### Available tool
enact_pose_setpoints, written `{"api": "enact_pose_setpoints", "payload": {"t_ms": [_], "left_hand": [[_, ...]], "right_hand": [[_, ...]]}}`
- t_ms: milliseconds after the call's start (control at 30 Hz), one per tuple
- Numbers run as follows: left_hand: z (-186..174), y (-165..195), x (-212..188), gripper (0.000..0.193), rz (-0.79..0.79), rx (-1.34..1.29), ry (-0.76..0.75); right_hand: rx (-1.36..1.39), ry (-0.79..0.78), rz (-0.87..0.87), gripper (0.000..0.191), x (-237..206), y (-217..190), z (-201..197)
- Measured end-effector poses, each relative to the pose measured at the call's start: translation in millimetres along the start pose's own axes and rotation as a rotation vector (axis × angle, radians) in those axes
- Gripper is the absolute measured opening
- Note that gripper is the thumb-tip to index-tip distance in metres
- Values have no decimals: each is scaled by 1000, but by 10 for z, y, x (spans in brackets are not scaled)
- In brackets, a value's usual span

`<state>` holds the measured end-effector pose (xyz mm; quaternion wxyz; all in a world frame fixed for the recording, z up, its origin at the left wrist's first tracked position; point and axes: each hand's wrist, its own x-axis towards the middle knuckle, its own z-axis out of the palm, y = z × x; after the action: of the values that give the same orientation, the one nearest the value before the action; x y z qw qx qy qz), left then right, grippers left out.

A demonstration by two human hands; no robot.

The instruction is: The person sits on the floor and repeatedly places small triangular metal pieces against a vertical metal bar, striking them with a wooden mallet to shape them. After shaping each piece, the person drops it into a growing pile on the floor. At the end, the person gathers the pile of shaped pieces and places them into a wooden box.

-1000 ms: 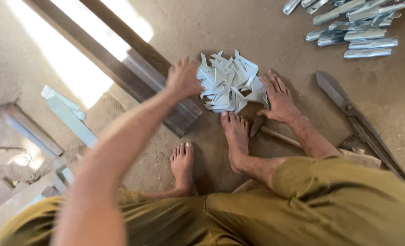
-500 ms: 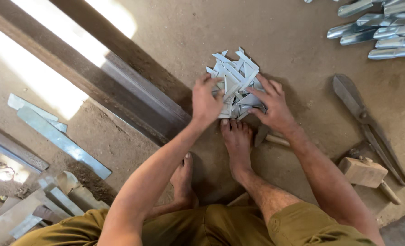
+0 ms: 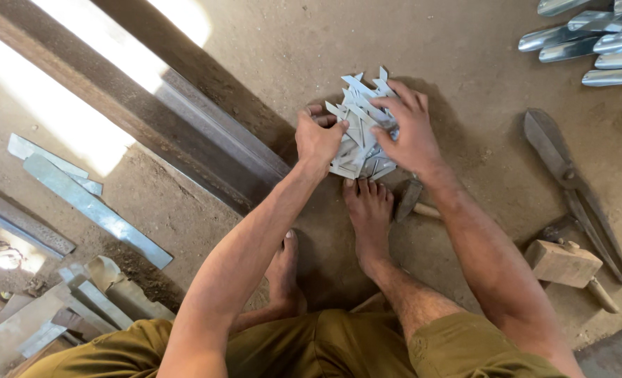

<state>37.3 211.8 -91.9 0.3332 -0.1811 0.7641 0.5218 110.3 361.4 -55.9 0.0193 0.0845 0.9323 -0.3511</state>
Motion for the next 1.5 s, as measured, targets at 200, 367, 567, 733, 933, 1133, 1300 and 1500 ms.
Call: {"api": "enact_pose_setpoints", "payload": {"t_ms": [200,367,567,733,933,1133,1300,1500], "left_hand": [[78,-6,-14,36,40,74,-255],[41,-40,-74,59,523,431,-91],[38,-84,-75,80,528,493,-191],[27,4,-10,88,441,554,-349],[6,100,-5,84,494,626,-411],[30,105,-108,77,550,655,-431],[27,156,-151,73,529,635,-500],[28,250,-120,86,495,655,-549]], "right_hand": [[426,-69,225,92,46,154,-228],[417,-140,226,92,4,221,-258],[423,-199,217,87,-65,271,-302],[448,-190,223,90,-181,260,-297],[366,-169,215,103,-267,222,-310],[342,-160,189,109,-258,166,-329],[333,-145,369,115,-241,122,-320],[422,-141,330,97,-186,74,-325]]}}
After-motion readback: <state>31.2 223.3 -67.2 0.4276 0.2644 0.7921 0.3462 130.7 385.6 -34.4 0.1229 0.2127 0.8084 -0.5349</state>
